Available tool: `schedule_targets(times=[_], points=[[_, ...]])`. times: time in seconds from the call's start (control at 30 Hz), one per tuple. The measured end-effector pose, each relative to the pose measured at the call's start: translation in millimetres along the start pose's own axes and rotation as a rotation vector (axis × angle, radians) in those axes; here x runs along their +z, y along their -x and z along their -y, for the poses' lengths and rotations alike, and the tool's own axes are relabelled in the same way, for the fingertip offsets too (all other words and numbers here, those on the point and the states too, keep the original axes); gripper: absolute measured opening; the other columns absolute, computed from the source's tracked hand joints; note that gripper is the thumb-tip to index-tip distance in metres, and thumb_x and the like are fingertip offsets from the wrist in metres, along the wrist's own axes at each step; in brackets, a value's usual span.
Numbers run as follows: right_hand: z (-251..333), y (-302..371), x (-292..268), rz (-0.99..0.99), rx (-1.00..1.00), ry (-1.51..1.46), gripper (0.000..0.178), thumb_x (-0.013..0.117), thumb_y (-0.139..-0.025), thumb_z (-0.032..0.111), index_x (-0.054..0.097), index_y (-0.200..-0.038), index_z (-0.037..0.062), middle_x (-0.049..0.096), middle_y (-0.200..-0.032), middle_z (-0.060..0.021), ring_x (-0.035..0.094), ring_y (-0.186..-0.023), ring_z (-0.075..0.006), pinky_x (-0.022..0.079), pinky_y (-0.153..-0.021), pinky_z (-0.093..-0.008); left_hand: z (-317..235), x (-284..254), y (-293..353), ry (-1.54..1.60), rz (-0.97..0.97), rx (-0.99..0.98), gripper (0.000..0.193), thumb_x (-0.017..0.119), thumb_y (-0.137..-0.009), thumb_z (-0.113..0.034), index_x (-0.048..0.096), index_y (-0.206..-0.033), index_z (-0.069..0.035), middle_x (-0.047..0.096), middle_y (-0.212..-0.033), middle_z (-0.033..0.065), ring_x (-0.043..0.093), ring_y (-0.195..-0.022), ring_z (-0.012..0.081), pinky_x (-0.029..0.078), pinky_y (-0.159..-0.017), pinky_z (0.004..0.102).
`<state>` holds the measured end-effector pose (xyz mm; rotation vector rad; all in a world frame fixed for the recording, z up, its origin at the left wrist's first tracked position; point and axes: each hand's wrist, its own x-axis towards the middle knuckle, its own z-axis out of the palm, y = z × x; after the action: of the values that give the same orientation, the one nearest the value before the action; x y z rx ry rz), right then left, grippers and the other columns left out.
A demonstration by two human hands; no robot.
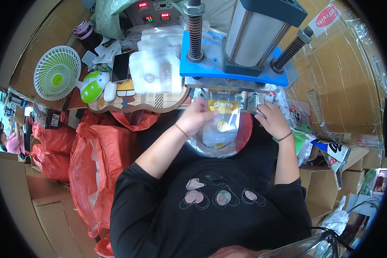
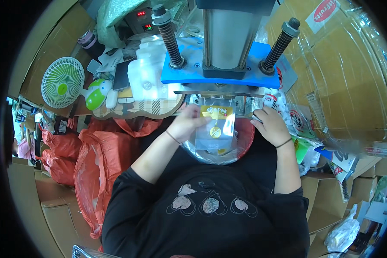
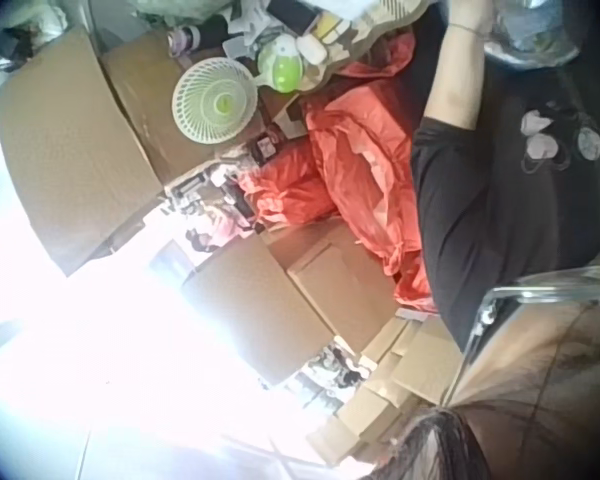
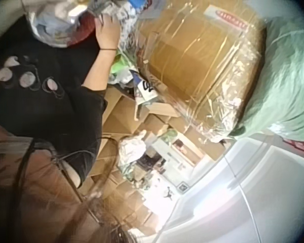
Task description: Using a packaging machine to fill and seal plastic bags with small items.
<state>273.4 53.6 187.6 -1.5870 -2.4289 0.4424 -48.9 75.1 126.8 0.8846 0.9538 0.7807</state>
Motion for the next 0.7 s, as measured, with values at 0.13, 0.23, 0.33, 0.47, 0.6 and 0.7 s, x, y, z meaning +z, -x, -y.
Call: schedule_targets(times=[0.13, 0.23, 0.33, 0.47, 0.6, 0.7], points=[[-17, 11, -5, -0.112, -0.063, -0.209, 0.024, 0.058, -0.097, 0.021, 0.062, -0.111, 0.0023, 0.062, -0.109, -0.0151, 0.060, -0.103, -0.0360, 0.046, -0.092, -0.0421, -44, -66, -7, -1.103, -0.712, 0.942, 0.060, 0.076, -0.086, -0.023, 0.047, -0.134, -0.002, 0.061, -0.121, 0.0179, 0.061, -0.113, 0.0347, 0.046, -0.099, 0.0484], [-14, 14, -1, -0.230, -0.002, -0.319, 0.022, 0.057, -0.099, 0.020, 0.062, -0.109, 0.0018, 0.063, -0.107, -0.0148, 0.061, -0.100, -0.0345, 0.047, -0.090, -0.0406, -40, -97, 16, -1.591, -0.610, 0.874, 0.057, 0.073, -0.087, -0.023, 0.050, -0.135, -0.005, 0.058, -0.128, 0.0192, 0.055, -0.120, 0.0364, 0.041, -0.103, 0.0491], [-1, 15, 6, -0.353, 0.191, -0.358, 0.022, 0.054, -0.101, 0.020, 0.062, -0.108, 0.0015, 0.064, -0.105, -0.0151, 0.062, -0.098, -0.0329, 0.048, -0.088, -0.0386, -22, -92, 36, -1.845, -0.454, 0.858, 0.044, 0.069, -0.091, -0.023, 0.058, -0.130, -0.006, 0.061, -0.126, 0.0170, 0.057, -0.116, 0.0314, 0.043, -0.100, 0.0444], [38, 0, 13, -0.447, -0.027, -0.220, 0.019, 0.056, -0.101, 0.018, 0.063, -0.107, 0.0010, 0.065, -0.100, -0.0146, 0.064, -0.092, -0.0293, 0.050, -0.083, -0.0361, 6, -95, 41, -0.846, -0.313, 0.483, 0.024, 0.065, -0.096, -0.021, 0.069, -0.112, -0.004, 0.069, -0.106, 0.0102, 0.064, -0.095, 0.0176, 0.050, -0.085, 0.0328], [78, -20, 16, -0.243, -0.131, -0.473, 0.016, 0.061, -0.098, 0.016, 0.063, -0.105, 0.0016, 0.066, -0.093, -0.0128, 0.065, -0.085, -0.0264, 0.051, -0.078, -0.0348, -5, -56, 54, -0.580, -0.132, 0.210, 0.019, 0.064, -0.099, -0.019, 0.072, -0.102, -0.003, 0.070, -0.088, 0.0045, 0.062, -0.080, 0.0079, 0.049, -0.073, 0.0252], [93, -35, 10, -0.208, -0.172, -0.557, 0.017, 0.063, -0.097, 0.017, 0.064, -0.104, 0.0019, 0.067, -0.091, -0.0116, 0.066, -0.083, -0.0264, 0.051, -0.077, -0.0354, -13, -23, 57, -0.677, -0.011, 0.148, 0.019, 0.065, -0.099, -0.019, 0.073, -0.100, -0.002, 0.071, -0.084, 0.0021, 0.061, -0.078, 0.0055, 0.050, -0.071, 0.0228]])
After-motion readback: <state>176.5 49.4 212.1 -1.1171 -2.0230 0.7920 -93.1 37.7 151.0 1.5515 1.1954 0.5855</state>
